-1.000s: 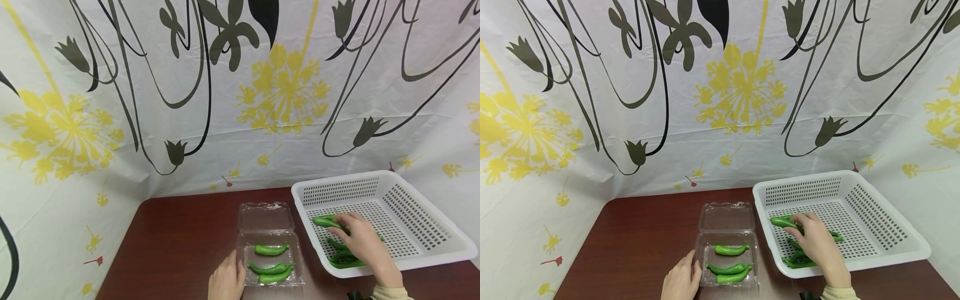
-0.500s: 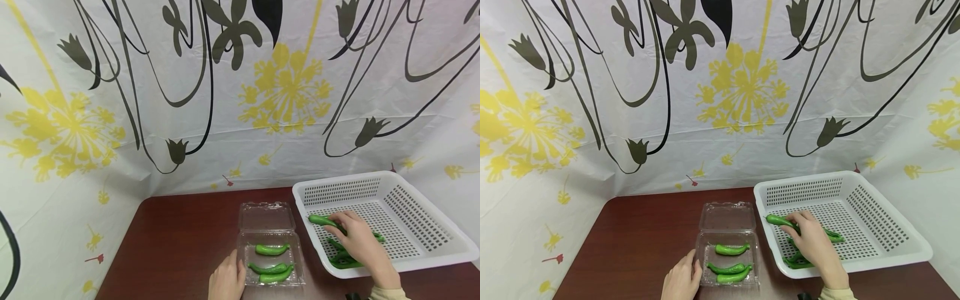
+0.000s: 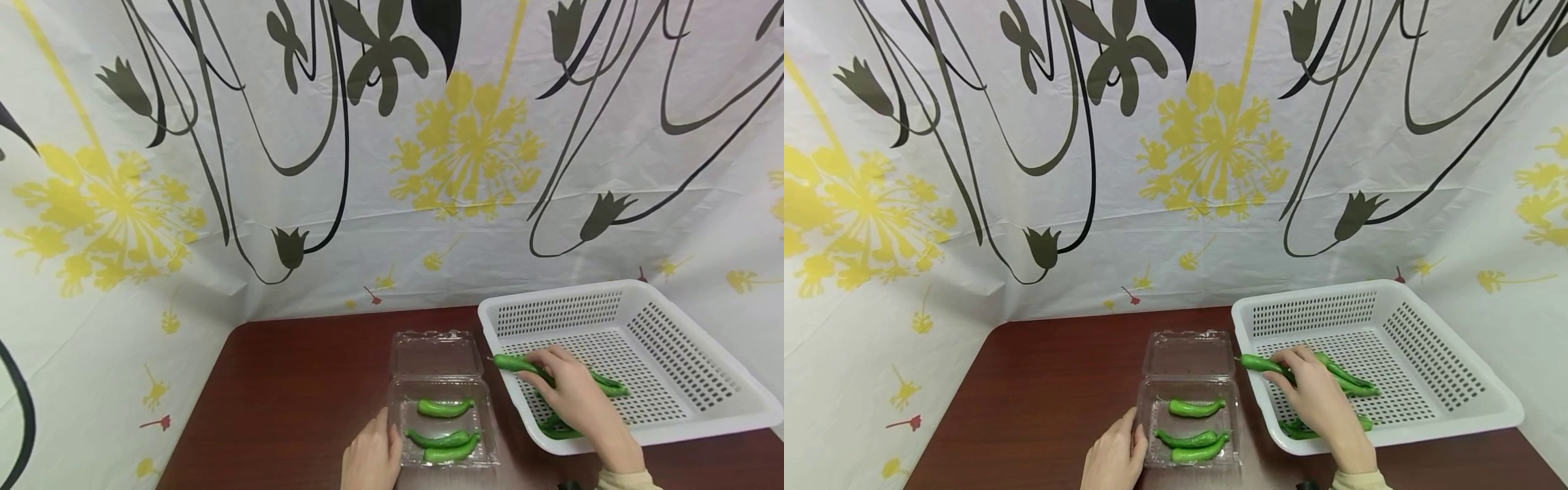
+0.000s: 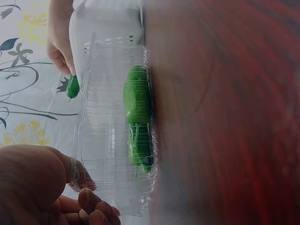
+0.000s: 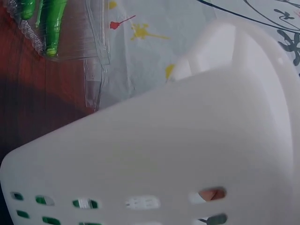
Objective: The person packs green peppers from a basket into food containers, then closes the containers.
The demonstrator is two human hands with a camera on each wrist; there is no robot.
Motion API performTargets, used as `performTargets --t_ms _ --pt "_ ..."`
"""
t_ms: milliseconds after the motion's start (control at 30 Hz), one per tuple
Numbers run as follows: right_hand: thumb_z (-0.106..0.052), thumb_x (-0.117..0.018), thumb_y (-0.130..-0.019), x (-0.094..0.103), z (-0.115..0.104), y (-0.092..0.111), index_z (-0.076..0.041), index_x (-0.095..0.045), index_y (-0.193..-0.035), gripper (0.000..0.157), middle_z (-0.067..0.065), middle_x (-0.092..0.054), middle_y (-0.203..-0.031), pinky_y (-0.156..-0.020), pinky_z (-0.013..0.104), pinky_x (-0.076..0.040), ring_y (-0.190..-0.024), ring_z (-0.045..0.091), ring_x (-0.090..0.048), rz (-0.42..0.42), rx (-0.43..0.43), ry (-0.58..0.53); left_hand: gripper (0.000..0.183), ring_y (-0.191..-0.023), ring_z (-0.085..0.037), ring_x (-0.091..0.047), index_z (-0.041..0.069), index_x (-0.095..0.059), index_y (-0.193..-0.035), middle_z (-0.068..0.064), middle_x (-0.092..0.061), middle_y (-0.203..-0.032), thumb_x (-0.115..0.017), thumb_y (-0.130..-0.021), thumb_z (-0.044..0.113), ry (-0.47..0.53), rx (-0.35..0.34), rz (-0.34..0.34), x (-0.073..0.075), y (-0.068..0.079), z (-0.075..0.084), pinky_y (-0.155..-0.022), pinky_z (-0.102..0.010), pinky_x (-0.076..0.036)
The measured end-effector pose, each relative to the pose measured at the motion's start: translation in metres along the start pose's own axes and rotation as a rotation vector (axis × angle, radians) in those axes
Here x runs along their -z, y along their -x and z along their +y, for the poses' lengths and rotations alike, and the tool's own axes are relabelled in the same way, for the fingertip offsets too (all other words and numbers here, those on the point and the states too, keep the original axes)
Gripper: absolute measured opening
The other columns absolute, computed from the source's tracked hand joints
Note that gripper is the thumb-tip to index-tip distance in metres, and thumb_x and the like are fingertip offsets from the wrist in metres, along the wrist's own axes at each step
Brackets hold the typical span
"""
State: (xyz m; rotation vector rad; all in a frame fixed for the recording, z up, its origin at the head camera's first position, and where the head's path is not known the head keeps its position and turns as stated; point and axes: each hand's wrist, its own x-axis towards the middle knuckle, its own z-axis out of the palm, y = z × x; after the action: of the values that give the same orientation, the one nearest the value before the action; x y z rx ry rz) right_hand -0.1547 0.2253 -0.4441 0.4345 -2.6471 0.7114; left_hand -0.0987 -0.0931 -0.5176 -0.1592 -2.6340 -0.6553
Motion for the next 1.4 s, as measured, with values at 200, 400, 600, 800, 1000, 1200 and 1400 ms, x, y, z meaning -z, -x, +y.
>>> performTargets --t_ms 200,400,600,800,1000,1200,1400 --pt "-0.017 -0.081 -0.086 -0.001 -0.002 0.0 -0.011 -0.072 -0.105 0.022 -0.007 -0.057 -0.092 -0.062 0.033 -0.043 -0.076 0.009 -0.047 -0.003 0.007 -0.011 0.029 -0.07 -0.029 -0.07 -0.002 -0.07 -0.111 -0.009 -0.071 -0.086 -0.069 -0.085 0.012 -0.003 -0.014 0.017 -0.002 0.0 0.0 -0.051 -0.041 -0.052" --pt "-0.016 -0.082 -0.084 -0.003 -0.003 0.001 -0.013 -0.073 -0.103 0.021 -0.01 -0.056 -0.091 -0.061 0.03 -0.042 -0.075 0.007 -0.045 0.005 0.039 -0.024 0.029 -0.07 -0.029 -0.07 -0.002 -0.07 -0.111 -0.009 -0.071 -0.085 -0.07 -0.085 0.012 -0.003 -0.012 0.021 -0.002 0.001 0.0 -0.05 -0.041 -0.052" --pt "-0.019 -0.081 -0.085 -0.004 -0.006 0.001 -0.016 -0.072 -0.103 0.02 -0.009 -0.056 -0.093 -0.063 0.032 -0.043 -0.077 0.007 -0.045 -0.018 0.029 -0.015 0.029 -0.069 -0.029 -0.07 0.0 -0.07 -0.111 -0.008 -0.07 -0.084 -0.07 -0.085 0.012 -0.007 0.004 0.016 -0.001 0.002 0.001 -0.05 -0.041 -0.052" --pt "-0.017 -0.082 -0.084 -0.007 -0.009 0.0 -0.018 -0.071 -0.1 0.02 -0.013 -0.052 -0.09 -0.061 0.029 -0.04 -0.075 0.005 -0.043 -0.007 0.05 -0.029 0.029 -0.069 -0.027 -0.07 0.0 -0.069 -0.111 -0.007 -0.071 -0.084 -0.071 -0.085 0.012 0.0 0.011 -0.011 0.0 0.0 0.001 -0.049 -0.038 -0.051" --pt "-0.018 -0.083 -0.083 -0.009 -0.011 0.0 -0.022 -0.069 -0.097 0.02 -0.014 -0.053 -0.092 -0.063 0.031 -0.043 -0.077 0.005 -0.046 0.009 0.064 -0.025 0.029 -0.07 -0.027 -0.07 0.0 -0.069 -0.112 -0.008 -0.071 -0.086 -0.07 -0.085 0.012 0.001 0.012 -0.007 0.0 0.0 0.001 -0.049 -0.039 -0.051" --pt "-0.017 -0.083 -0.082 -0.011 -0.011 0.0 -0.021 -0.069 -0.098 0.021 -0.015 -0.051 -0.091 -0.061 0.029 -0.043 -0.076 0.005 -0.046 0.018 0.089 -0.036 0.029 -0.068 -0.027 -0.07 0.0 -0.069 -0.112 -0.007 -0.071 -0.084 -0.071 -0.085 0.013 -0.006 0.01 -0.002 0.0 0.001 0.001 -0.048 -0.039 -0.051" --pt "-0.015 -0.083 -0.082 -0.013 -0.013 -0.001 -0.022 -0.069 -0.097 0.022 -0.014 -0.054 -0.093 -0.064 0.031 -0.047 -0.079 0.005 -0.051 0.027 0.108 -0.048 0.03 -0.069 -0.027 -0.07 -0.001 -0.069 -0.112 -0.008 -0.071 -0.085 -0.07 -0.086 0.012 -0.003 0.021 -0.017 0.0 0.0 0.001 -0.048 -0.038 -0.05"
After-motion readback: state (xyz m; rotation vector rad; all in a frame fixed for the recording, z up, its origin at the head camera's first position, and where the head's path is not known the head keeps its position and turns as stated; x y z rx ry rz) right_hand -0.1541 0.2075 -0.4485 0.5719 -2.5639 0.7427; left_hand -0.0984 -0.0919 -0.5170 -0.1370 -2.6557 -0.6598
